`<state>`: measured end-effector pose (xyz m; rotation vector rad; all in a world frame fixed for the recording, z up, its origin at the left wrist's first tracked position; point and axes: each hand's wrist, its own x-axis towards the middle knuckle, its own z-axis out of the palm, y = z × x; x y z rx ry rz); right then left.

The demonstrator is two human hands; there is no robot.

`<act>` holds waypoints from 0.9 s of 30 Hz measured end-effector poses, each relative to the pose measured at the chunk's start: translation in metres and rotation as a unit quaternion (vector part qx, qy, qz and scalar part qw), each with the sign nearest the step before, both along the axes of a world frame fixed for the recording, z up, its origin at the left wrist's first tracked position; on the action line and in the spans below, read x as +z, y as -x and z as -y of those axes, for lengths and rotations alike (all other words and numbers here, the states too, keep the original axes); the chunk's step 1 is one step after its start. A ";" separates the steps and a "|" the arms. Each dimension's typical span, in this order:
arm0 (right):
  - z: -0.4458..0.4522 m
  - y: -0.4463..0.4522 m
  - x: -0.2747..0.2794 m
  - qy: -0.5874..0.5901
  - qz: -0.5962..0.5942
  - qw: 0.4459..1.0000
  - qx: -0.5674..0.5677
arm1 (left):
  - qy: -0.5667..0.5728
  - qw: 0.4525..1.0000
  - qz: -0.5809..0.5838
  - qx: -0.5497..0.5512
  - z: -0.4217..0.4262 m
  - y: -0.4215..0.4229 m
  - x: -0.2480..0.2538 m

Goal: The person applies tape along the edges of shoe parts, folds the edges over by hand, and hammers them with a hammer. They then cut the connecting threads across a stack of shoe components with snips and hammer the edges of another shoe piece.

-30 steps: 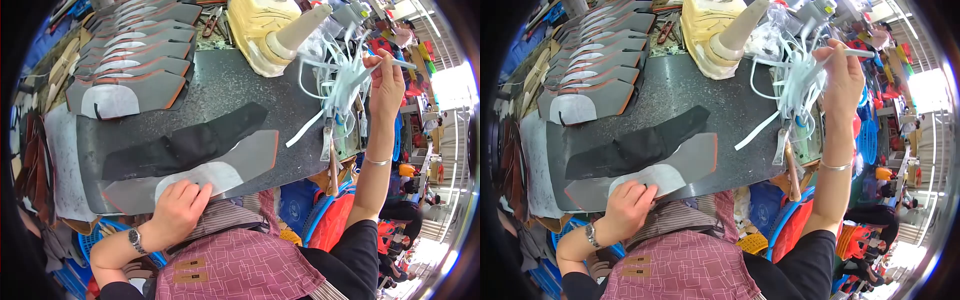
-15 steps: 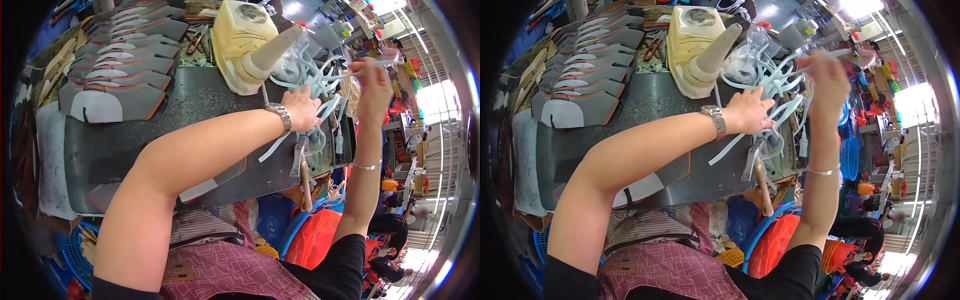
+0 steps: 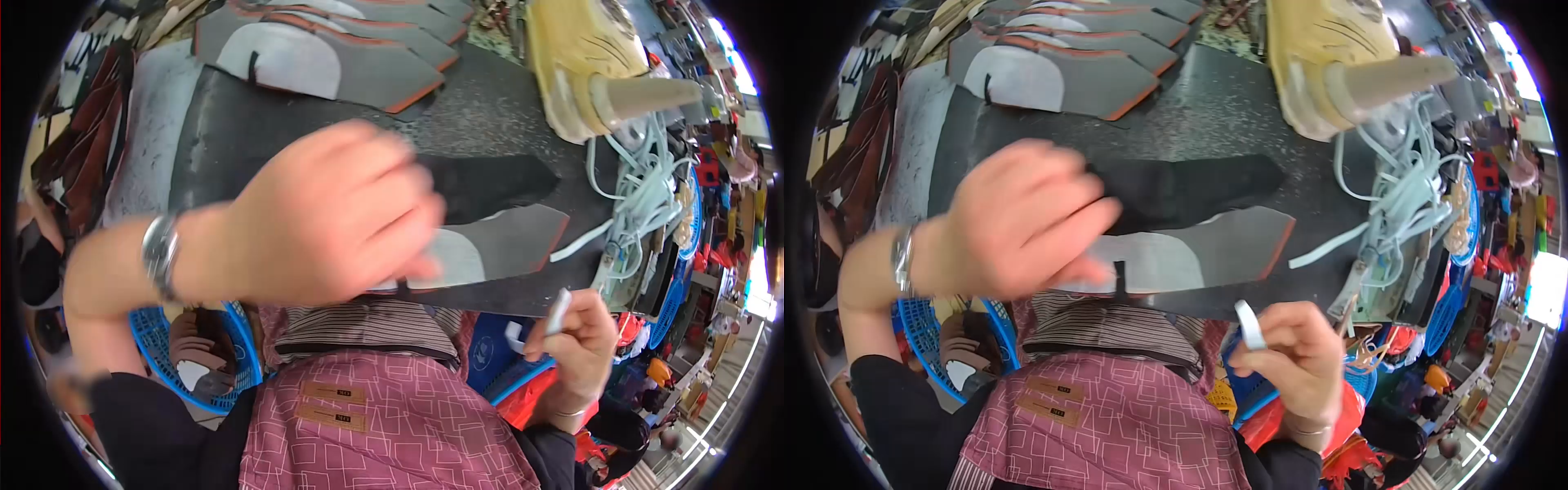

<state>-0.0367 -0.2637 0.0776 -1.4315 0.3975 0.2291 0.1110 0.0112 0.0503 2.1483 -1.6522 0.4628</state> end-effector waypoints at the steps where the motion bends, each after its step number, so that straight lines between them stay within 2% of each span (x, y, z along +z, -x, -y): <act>1: -0.012 -0.003 -0.011 -0.028 0.000 1.000 -0.005 | -0.029 0.997 0.044 0.056 -0.028 0.025 -0.003; 3: -0.034 -0.010 -0.025 -0.010 -0.018 1.000 0.013 | -0.133 0.979 0.008 0.154 -0.068 0.070 -0.018; 5: -0.064 -0.019 -0.027 0.031 -0.024 0.997 0.070 | -0.166 0.960 -0.109 0.198 -0.080 0.103 -0.041; 6: -0.078 -0.024 -0.029 0.087 0.005 0.987 0.135 | -0.169 0.955 -0.132 0.206 -0.084 0.118 -0.056; 8: -0.106 -0.036 -0.035 0.115 0.010 0.971 0.208 | -0.153 0.960 -0.093 0.213 -0.086 0.134 -0.074; 11: -0.139 -0.049 -0.043 0.189 0.016 0.950 0.247 | -0.102 0.959 -0.110 0.240 -0.088 0.137 -0.082; 15: -0.151 -0.061 -0.064 0.214 0.024 0.946 0.241 | -0.066 0.966 -0.082 0.234 -0.094 0.133 -0.094; 17: -0.150 -0.063 -0.066 0.219 0.017 0.944 0.247 | -0.076 0.966 -0.078 0.233 -0.096 0.123 -0.089; 19: -0.148 -0.063 -0.071 0.227 0.012 0.947 0.229 | -0.104 0.970 -0.010 0.218 -0.097 0.118 -0.090; 26: -0.154 -0.065 -0.076 0.236 0.017 0.946 0.223 | -0.123 0.976 0.027 0.177 -0.100 0.107 -0.089; 27: -0.155 -0.065 -0.076 0.243 0.012 0.944 0.221 | -0.128 0.975 0.068 0.171 -0.100 0.106 -0.088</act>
